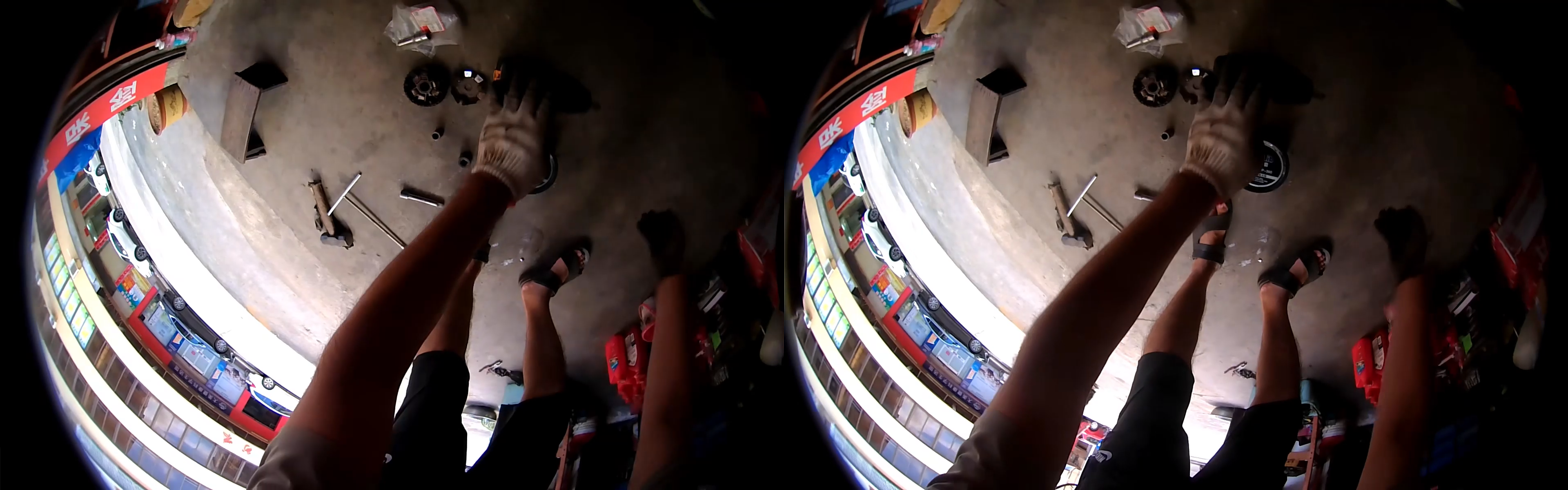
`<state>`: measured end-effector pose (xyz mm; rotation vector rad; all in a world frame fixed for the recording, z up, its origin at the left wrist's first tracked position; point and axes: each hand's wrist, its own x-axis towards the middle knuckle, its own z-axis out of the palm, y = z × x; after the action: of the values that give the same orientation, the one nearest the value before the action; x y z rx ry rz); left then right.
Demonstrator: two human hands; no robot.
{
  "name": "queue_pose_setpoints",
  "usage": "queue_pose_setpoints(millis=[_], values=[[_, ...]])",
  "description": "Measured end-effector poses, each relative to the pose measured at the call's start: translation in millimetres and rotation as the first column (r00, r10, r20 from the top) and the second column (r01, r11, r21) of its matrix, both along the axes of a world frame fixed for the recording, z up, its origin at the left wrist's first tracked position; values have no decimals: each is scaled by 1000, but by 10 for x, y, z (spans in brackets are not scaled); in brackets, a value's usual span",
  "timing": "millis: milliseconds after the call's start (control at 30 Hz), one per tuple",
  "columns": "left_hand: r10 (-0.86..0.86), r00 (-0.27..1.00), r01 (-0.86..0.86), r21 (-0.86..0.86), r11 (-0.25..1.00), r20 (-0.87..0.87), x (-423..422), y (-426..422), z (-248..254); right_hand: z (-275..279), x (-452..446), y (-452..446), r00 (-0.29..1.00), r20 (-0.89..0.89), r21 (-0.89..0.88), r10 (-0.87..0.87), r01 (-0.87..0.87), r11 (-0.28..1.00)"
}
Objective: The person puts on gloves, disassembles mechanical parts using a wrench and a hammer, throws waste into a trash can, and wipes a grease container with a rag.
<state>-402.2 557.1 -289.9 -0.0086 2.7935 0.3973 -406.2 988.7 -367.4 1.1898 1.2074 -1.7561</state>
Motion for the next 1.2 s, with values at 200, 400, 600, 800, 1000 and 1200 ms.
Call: queue_pose_setpoints(millis=[200, 400, 600, 800, 1000, 1200], values=[[520, 801, -579, 163, 799, 298, 1077, -54, -427, 523, 1348, -978, 994, -65, -126, 85, -92, 988], [620, 697, -665, 0, 747, 361, 1529, -362, -1280, 418, 1796, -1975, 969, 135, -133, 208, -191, 973], [610, 586, -677, -91, 730, 533, 1394, -234, -1749, 113, 1450, -2394, 867, 122, -153, 483, -465, 872], [345, 869, -443, 245, 862, 356, 1979, -142, -1752, -195, 1221, -2851, 913, 204, -153, 354, -328, 932], [437, 830, -558, 525, 643, 348, 1832, -190, -968, -400, 1490, -2961, 916, 172, -276, 363, -308, 910], [760, 609, -789, 78, 609, 228, 1208, -911, -1393, 113, 1543, -2893, 815, 98, -237, 572, -539, 808]])
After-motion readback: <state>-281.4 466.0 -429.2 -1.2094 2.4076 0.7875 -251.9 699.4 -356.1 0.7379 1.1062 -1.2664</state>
